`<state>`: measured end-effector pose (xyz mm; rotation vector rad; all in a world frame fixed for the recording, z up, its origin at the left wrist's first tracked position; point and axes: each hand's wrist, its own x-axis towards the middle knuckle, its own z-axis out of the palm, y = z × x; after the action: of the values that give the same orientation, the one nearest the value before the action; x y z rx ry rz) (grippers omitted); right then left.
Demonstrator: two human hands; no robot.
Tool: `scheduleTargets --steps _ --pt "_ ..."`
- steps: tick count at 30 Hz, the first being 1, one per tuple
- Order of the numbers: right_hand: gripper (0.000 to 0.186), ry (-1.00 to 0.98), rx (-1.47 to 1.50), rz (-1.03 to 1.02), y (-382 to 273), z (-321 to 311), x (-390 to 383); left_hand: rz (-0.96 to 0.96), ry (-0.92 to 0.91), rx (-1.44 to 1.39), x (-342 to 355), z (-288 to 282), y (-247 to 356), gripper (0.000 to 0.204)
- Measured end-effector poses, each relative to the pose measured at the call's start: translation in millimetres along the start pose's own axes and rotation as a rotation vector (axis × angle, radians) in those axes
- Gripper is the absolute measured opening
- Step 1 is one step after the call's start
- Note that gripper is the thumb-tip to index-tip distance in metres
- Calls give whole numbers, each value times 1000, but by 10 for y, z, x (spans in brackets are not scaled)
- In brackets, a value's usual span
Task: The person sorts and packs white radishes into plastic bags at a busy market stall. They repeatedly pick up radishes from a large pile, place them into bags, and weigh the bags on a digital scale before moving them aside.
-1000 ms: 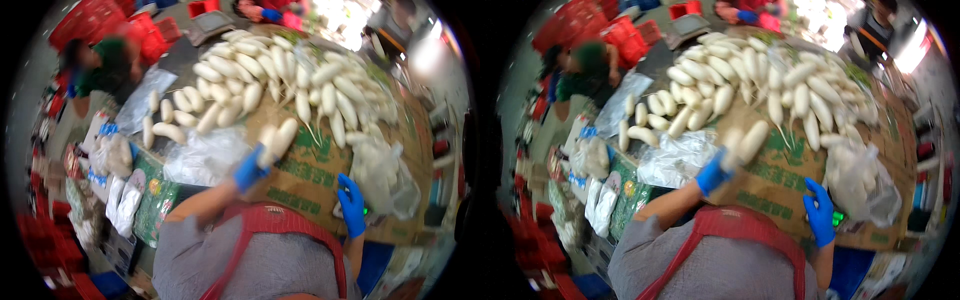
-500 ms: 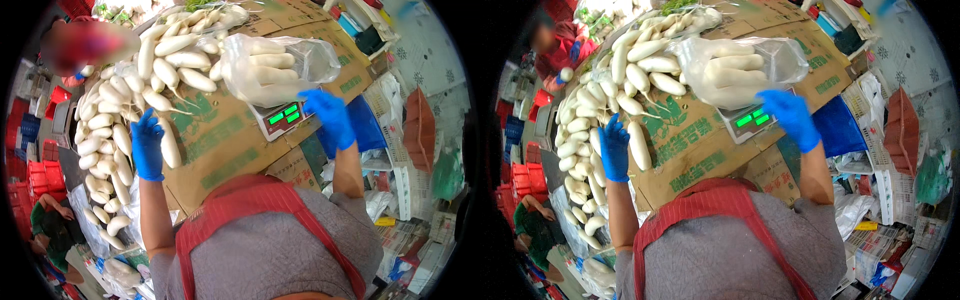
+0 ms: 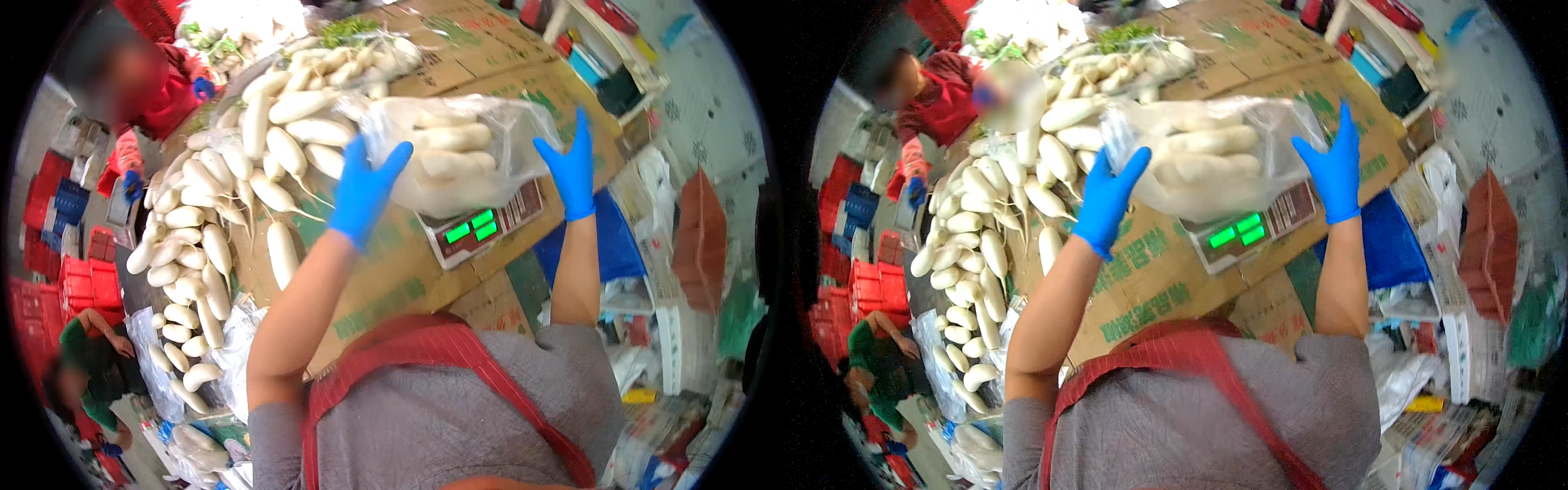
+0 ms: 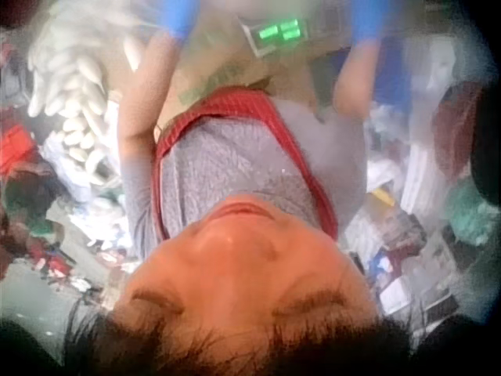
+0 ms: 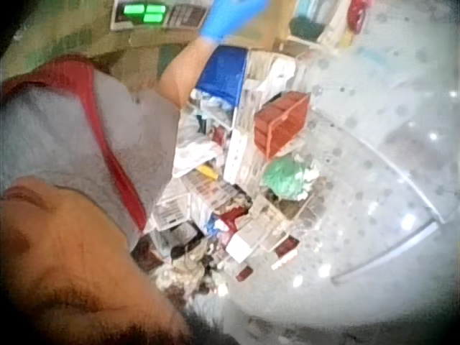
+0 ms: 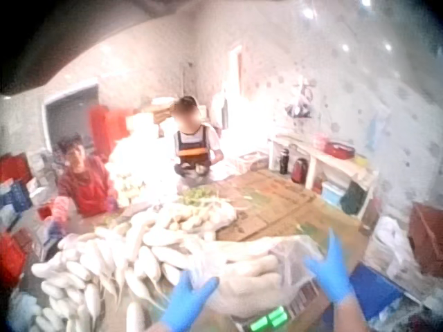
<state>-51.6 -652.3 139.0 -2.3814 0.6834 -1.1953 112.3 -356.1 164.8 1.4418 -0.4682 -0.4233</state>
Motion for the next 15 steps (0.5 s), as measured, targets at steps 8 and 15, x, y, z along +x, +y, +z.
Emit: scheduleTargets --steps 8,15 --pt "25 -406 797 96 -386 87 242 78 -64 -243 -262 -145 230 47" --pt "47 -443 818 34 -1431 -126 857 385 -47 -283 -745 -487 1184 47"
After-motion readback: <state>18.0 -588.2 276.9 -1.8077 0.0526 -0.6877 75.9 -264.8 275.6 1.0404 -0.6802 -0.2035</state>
